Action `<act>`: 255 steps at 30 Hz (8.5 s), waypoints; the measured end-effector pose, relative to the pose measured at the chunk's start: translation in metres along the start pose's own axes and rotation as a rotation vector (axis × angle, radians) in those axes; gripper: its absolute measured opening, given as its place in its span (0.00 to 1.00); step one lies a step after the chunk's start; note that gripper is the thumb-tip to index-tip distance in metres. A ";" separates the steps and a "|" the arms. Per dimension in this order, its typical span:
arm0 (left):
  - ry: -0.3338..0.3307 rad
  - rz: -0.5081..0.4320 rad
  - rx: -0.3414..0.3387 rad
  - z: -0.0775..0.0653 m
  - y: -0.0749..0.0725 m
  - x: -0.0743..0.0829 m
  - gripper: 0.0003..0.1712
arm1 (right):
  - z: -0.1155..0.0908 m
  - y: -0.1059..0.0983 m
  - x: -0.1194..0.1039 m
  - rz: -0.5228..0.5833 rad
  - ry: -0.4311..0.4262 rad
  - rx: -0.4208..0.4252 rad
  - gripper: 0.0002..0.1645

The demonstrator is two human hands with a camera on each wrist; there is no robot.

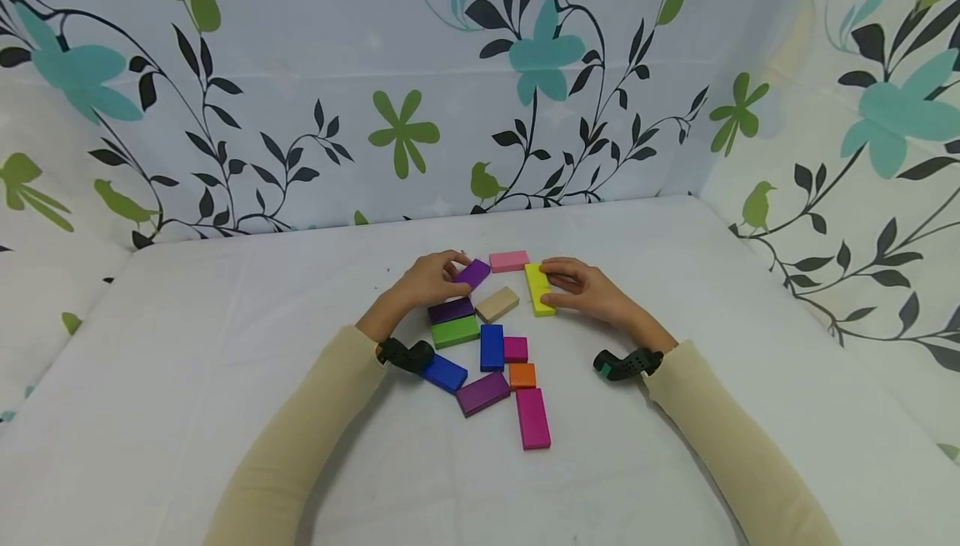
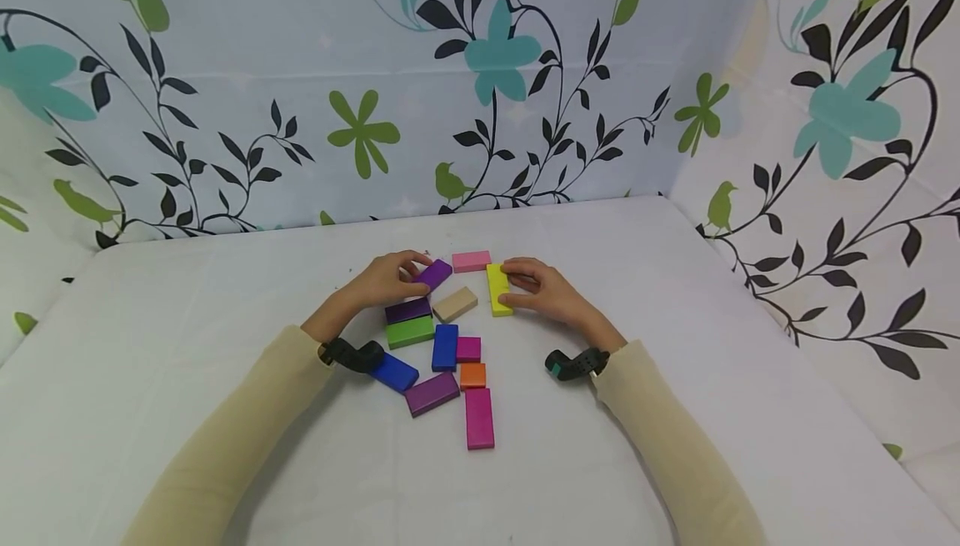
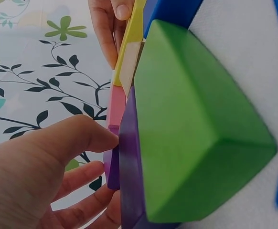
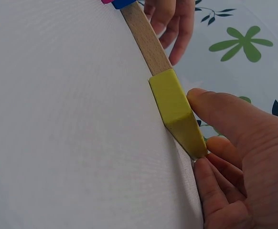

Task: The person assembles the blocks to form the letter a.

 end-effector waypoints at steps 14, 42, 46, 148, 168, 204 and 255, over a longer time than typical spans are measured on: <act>0.023 0.033 -0.044 0.002 0.000 0.003 0.31 | 0.001 0.000 0.000 -0.010 -0.011 0.003 0.34; 0.071 -0.001 0.005 -0.011 -0.007 0.004 0.30 | 0.004 0.002 0.000 -0.027 0.002 0.007 0.33; 0.085 0.004 0.025 -0.012 -0.007 0.006 0.29 | 0.002 0.002 0.000 -0.048 0.009 0.018 0.33; 0.399 0.173 -0.239 -0.043 0.054 0.084 0.19 | -0.004 0.005 0.000 -0.020 0.026 0.012 0.34; 0.426 0.079 -0.197 -0.038 0.054 0.095 0.20 | -0.003 0.007 0.002 -0.017 0.014 0.002 0.34; 0.455 0.124 -0.126 -0.014 0.054 0.117 0.17 | -0.006 0.003 0.000 0.005 -0.041 -0.015 0.33; 0.305 0.019 -0.204 -0.002 0.065 0.088 0.13 | -0.006 0.005 -0.001 0.000 -0.001 0.004 0.33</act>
Point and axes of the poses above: each hand's wrist, its own z-axis towards the middle knuckle, its own y-axis out of the palm, x = y × z, the point moved 5 cm from there along z, towards the middle knuckle, and after that the axes turned 14 degrees about y, right-handed, at the moved point
